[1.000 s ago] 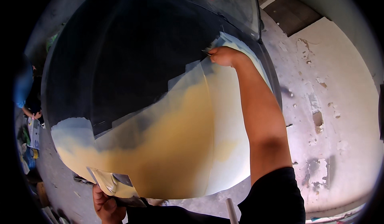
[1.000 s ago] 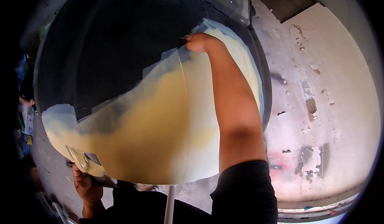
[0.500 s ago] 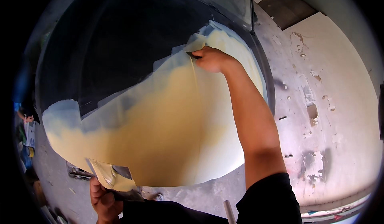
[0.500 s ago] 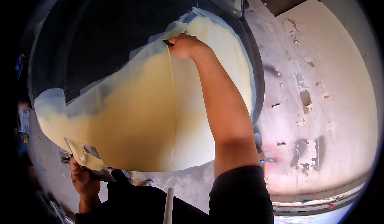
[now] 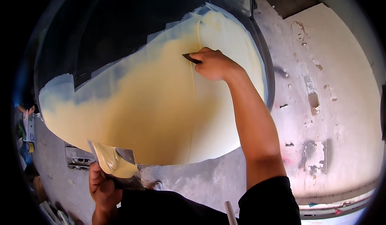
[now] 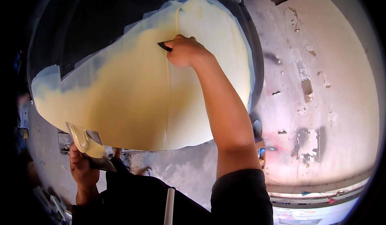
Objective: The person applies a beige body filler to the hood of a car using a putty knife and a sanding block. They repeatedly spread the filler across the surface and smooth it out. Another person is visible sitting nearby on the floor.
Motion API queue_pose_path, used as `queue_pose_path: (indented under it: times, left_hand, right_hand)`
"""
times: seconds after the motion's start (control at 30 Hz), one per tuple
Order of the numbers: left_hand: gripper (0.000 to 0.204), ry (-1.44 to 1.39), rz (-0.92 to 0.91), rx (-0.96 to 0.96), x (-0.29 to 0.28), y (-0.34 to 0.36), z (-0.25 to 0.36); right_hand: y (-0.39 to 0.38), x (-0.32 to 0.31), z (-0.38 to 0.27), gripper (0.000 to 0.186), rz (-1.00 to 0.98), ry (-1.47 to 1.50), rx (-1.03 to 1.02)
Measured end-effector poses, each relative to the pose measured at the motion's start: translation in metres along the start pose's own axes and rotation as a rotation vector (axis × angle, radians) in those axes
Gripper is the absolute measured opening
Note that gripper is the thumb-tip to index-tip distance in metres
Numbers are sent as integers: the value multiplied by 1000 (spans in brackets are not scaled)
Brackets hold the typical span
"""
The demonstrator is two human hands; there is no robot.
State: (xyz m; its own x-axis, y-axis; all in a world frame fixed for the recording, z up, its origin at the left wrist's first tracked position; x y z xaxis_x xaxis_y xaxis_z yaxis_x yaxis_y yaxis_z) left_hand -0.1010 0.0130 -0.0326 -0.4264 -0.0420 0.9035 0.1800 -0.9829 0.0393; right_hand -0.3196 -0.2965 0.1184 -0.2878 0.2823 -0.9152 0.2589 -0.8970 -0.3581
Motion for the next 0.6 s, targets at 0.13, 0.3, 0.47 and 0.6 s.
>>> queue_pose_path:
  times: [0.13,0.3,0.47,0.6]
  left_hand:
    - [53,-14,-22,-17,1,-9,-4]
    - [53,-38,-73,-34,2,-21,-10]
    - [54,-83,-110,-49,4,-31,-14]
    - [54,-95,-154,-83,6,-35,-16]
  right_hand:
    - [-26,17,-1,52,10,2,9]
    - [-63,39,-2,51,16,14,22]
    - [-92,65,-4,51,39,-11,20]
    - [-113,88,-4,50,57,6,23]
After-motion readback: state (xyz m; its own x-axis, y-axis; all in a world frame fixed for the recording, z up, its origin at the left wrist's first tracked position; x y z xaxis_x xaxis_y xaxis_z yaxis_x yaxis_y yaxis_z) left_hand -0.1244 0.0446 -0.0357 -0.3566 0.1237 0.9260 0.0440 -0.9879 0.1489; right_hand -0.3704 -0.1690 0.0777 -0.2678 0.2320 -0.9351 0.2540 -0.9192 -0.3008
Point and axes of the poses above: each hand's wrist, its own y-axis towards the middle knuckle, its own x-axis out of the palm, z = x × y, the point moved 1 cm from there along y, towards the middle knuckle, and after that the axes turned 9 degrees about -y, right-handed, at the moved point
